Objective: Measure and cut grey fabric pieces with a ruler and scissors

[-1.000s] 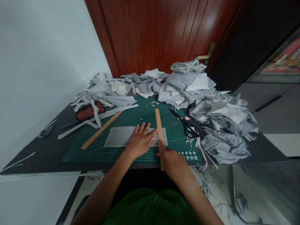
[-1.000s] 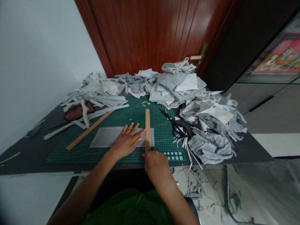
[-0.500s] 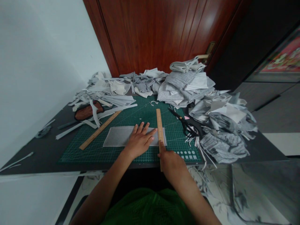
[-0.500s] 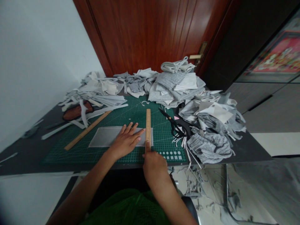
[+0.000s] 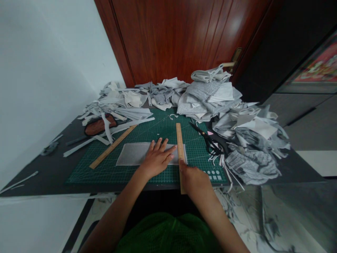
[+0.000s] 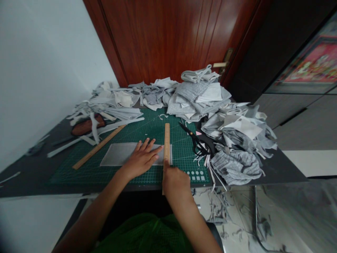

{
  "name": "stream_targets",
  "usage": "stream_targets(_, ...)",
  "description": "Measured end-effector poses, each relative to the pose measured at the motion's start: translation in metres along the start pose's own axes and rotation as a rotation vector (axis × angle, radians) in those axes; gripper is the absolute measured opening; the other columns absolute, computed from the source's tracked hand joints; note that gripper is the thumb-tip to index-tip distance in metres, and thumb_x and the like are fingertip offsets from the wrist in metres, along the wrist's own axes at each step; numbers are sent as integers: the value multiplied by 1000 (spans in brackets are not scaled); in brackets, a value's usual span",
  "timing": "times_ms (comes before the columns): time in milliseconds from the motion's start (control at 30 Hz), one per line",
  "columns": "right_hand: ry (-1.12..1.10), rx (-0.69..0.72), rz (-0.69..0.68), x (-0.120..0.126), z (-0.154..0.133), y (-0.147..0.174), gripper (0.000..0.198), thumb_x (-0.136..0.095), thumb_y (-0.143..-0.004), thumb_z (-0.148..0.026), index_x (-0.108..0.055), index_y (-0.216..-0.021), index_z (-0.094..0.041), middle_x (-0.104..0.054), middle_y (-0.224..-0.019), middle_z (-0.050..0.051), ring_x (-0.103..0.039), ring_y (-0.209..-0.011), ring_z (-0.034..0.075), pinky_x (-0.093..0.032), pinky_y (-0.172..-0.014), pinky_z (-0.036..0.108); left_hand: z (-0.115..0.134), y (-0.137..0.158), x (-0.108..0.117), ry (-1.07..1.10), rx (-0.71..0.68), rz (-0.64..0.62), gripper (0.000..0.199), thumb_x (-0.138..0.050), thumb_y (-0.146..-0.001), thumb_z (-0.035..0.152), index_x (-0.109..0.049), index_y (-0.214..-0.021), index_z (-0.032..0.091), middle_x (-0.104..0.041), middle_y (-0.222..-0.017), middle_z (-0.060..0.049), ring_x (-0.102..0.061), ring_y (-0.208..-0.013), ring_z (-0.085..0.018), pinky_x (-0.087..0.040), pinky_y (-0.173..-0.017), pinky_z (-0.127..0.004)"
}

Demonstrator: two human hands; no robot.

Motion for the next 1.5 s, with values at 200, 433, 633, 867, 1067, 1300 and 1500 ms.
stream_targets(200,-28,24,28,2,4,-2,51,-43,-104,-12,-51,-154,-19,-83,-104,20,-81,-97,31,-62,-80,38,0,-5,4,32,51,-52,49,-30,-111,50,-46,-157,42,-32,-171,-2,-23,-160,-35,-20,-126,-64)
stream_targets(433,-22,36,54,5,3,0,51,-41,-104,-11,-53,-152,-18,-83,-103,20,-81,-96,34,-63,-78,41,14,-17,14,-24,-22,128,48,-35,-110,46,-59,-148,29,-43,-165,-8,-25,-159,-34,-23,-129,-57)
stream_targets(633,1,40,72,1,3,-3,53,-43,-102,-9,-51,-153,-17,-83,-99,20,-82,-90,34,-63,-74,41,13,-24,-1,66,-165,81,53,-32,-111,34,-35,-162,17,-33,-170,-9,-18,-162,-24,-28,-128,-44)
stream_targets(867,1,61,44,2,7,-2,52,-42,-102,-12,-53,-152,-21,-83,-100,18,-82,-92,32,-59,-73,36,14,-26,-8,44,-140,29,53,-30,-111,34,-42,-159,16,-41,-166,-6,-27,-159,-20,-24,-131,-40)
stream_targets(1067,-95,-31,97,5,51,-9,24,-57,-102,-33,-72,-120,-25,-82,-104,10,-77,-97,26,-45,-69,29,14,-27,-10,59,-145,40,54,-29,-111,37,-40,-160,17,-40,-167,-6,-28,-159,-20,-25,-130,-42)
stream_targets(1300,-257,-19,24,7,70,-9,31,-74,-88,-50,-68,-77,-22,-68,-70,-2,-59,-65,15,-27,-55,27,16,-27,-7,76,-131,30,54,-29,-111,36,-43,-158,14,-41,-166,-7,-27,-159,-22,-24,-131,-42)
stream_targets(1500,-235,5,-25,3,60,-10,26,-81,-81,-44,-69,-77,-22,-69,-74,-2,-59,-69,15,-26,-56,28,17,-27,-6,64,-141,31,54,-28,-111,36,-44,-158,13,-41,-166,-8,-28,-159,-23,-24,-131,-43)
Point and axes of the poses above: each hand's wrist, its own y-axis away from the middle knuckle, its own x-axis out of the back of the hand, z = x × y, the point moved 2 cm from there along -y, towards the middle knuckle
